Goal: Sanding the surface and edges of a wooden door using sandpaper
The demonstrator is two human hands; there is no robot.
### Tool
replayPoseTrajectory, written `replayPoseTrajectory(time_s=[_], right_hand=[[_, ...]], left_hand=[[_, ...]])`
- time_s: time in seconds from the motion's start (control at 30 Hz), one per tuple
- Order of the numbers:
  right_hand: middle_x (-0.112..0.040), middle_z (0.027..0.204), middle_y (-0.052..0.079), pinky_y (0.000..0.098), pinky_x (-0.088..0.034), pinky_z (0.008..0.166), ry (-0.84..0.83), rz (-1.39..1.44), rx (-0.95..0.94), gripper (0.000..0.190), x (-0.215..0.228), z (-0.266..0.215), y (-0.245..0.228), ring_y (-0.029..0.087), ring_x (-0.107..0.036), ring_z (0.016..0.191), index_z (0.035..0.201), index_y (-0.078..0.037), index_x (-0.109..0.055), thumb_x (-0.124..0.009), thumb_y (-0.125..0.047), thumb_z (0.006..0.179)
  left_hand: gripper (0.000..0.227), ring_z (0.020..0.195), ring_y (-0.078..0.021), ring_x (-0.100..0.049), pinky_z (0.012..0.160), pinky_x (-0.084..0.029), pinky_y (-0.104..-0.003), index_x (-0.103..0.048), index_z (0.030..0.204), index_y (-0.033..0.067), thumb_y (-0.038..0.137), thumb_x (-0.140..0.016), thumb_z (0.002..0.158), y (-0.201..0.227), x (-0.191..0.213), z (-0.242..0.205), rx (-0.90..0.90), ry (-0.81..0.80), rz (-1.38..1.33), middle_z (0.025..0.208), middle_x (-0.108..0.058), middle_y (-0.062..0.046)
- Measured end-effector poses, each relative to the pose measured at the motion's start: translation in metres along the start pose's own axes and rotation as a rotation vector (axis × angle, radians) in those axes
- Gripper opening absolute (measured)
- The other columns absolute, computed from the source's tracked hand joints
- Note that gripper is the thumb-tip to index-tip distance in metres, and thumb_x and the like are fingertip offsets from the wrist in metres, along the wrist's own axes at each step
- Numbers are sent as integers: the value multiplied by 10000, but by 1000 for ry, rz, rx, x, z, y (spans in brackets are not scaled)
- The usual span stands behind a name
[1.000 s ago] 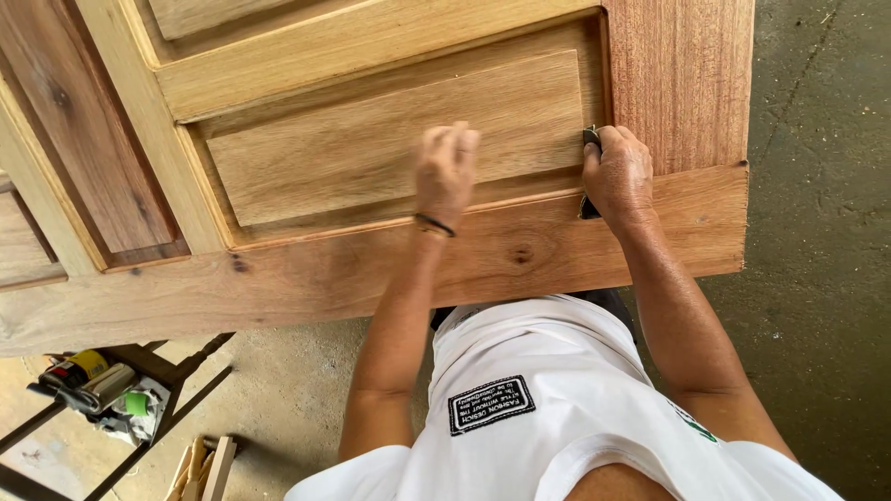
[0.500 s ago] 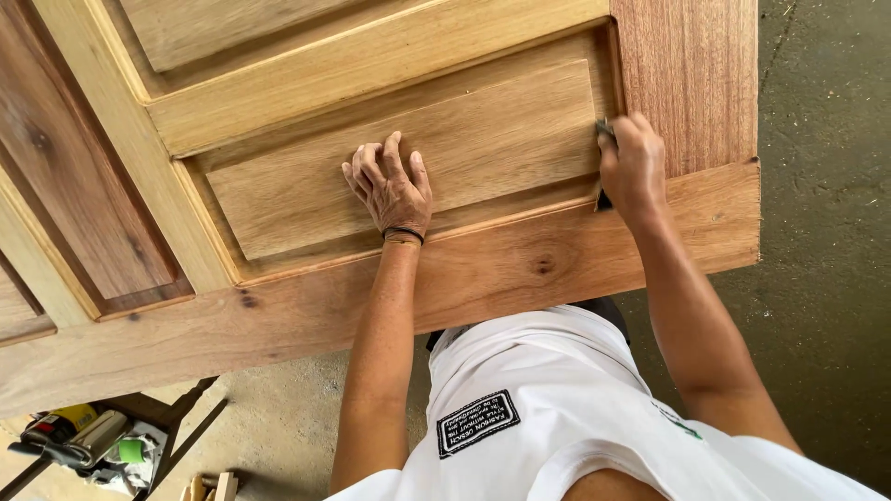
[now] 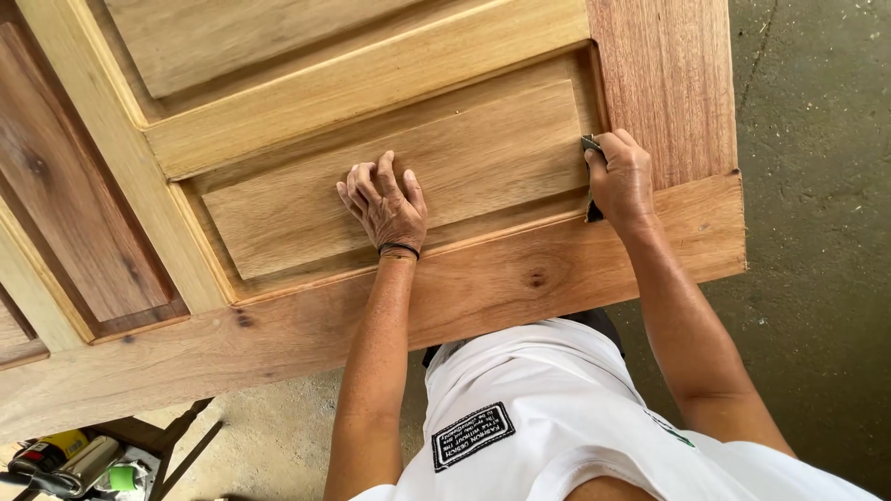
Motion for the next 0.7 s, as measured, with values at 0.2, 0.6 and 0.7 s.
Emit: replayPoseTrajectory(time_s=[0.2,0.6,0.7], right_hand=[[-495,665,110,304,-321,417,17,-51,119,151,-26,78,12,205,-427,569,650,-2,-465,-504,78,772],[-505,738,118,418,-454,597,80,-65,36,45,-38,29,42,321,-554,689,835,-64,-595,-578,-69,794],[-524,752,78,326,-468,600,89,-33,102,88,-38,84,24,250,-558,671,817,-76,-596,-544,-6,801]], left_hand=[[289,1032,-291,-375,964,-224,-520,-504,1060,135,283,-463,815,0,-1,-2,-11,16,-7,1038,-397,-101],[308,1082,-252,-354,964,-187,-448,-473,1075,179,319,-463,801,-6,-10,-7,-47,75,45,1020,-365,-56],[309,1087,-250,-349,966,-183,-448,-470,1078,183,325,-466,803,-8,-12,-7,-48,68,40,1023,-362,-51]])
Point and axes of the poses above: each hand's wrist, its own z-axis towards the middle knuckle, its own x-axis out of the back of the hand, y = z × x, the point moved 8 cm from there along z, towards the middle knuckle
